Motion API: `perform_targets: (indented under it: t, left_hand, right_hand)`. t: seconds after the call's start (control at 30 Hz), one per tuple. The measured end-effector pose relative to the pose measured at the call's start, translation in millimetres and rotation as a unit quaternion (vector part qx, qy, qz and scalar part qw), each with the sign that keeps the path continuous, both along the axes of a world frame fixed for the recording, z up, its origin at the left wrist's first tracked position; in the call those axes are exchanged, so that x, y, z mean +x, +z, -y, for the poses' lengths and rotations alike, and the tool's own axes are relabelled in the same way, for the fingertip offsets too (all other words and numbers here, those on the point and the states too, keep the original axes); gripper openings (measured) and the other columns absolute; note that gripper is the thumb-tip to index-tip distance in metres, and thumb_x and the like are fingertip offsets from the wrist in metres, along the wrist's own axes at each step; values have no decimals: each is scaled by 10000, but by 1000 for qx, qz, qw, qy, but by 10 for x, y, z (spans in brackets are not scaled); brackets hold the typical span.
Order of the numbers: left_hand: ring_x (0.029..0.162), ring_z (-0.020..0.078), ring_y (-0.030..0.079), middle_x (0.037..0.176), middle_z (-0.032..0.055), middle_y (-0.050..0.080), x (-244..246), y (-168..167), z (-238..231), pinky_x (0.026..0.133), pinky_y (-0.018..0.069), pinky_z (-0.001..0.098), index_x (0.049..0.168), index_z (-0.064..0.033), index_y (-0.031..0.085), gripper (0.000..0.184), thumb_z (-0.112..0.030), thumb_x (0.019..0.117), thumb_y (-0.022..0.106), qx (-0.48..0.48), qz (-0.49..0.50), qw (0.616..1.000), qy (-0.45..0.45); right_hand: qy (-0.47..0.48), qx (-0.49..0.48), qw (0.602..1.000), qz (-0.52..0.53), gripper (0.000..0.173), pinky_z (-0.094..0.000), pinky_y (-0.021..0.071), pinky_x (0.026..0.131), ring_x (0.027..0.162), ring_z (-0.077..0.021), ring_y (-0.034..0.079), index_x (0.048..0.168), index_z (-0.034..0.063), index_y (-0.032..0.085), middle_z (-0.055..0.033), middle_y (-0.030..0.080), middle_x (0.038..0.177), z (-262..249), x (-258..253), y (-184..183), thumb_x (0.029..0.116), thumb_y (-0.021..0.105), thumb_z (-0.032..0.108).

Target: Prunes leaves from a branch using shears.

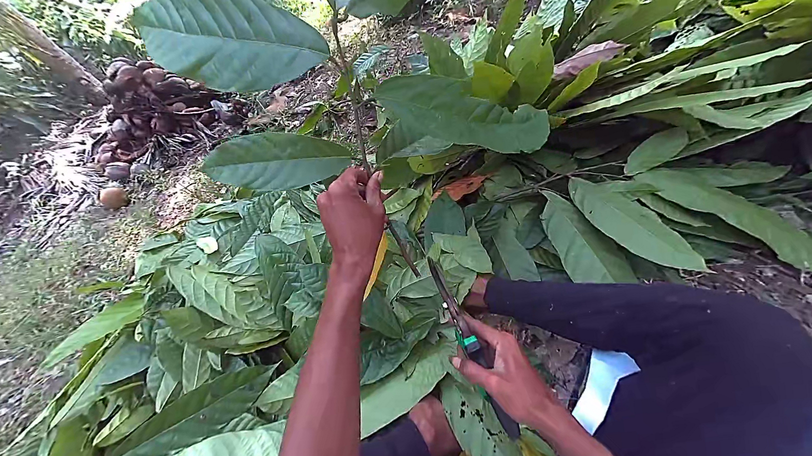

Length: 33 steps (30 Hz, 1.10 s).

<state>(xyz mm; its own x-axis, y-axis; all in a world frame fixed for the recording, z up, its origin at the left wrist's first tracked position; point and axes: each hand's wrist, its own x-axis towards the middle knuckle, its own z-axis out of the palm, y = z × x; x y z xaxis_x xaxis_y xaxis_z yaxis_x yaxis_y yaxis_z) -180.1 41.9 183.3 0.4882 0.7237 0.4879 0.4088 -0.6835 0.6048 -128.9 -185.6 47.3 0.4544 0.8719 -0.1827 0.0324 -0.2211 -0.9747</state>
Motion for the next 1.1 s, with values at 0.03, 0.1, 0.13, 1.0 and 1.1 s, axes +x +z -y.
perform_targets:
  t: [0.03,0.1,0.13,1.0,1.1]
  left_hand:
    - [496,208,648,680,112,688,-17,-2,-18,493,560,374,1019,21,645,232,-206,1043,604,-4,3,1000,5]
    - [502,213,651,699,120,693,-41,-12,-49,497,565,382,1035,24,647,227,-200,1042,607,-10,5,1000,14]
    - [500,210,650,702,118,696,-49,-24,-50,496,566,379,1037,24,647,227,-198,1043,605,-13,6,1000,17]
    - [575,180,651,715,79,717,-83,-128,-52,592,536,384,983,-4,690,221,-215,1021,641,-3,16,998,61]
    - [524,134,638,723,61,730,-91,-164,-82,513,519,324,1002,-8,694,201,-204,1016,648,-21,39,998,49]
  right_hand:
    - [12,-7,1000,25,683,-269,546,718,765,-78,637,1431,-2,543,-25,695,963,41,-18,6,824,688,275]
    - [39,-20,997,63,738,-323,561,777,847,-117,665,1454,3,529,-55,707,1032,90,-65,66,803,695,308]
    - [55,-31,996,66,741,-343,566,801,880,-130,678,1462,21,529,-67,716,1064,93,-91,116,802,700,312]
    - [40,26,999,16,594,-221,525,679,719,-33,618,1361,17,610,3,696,900,-258,-126,199,820,707,240]
    - [32,16,995,90,704,-286,556,765,831,-79,660,1434,30,561,-27,715,1024,-186,-89,329,802,715,302]
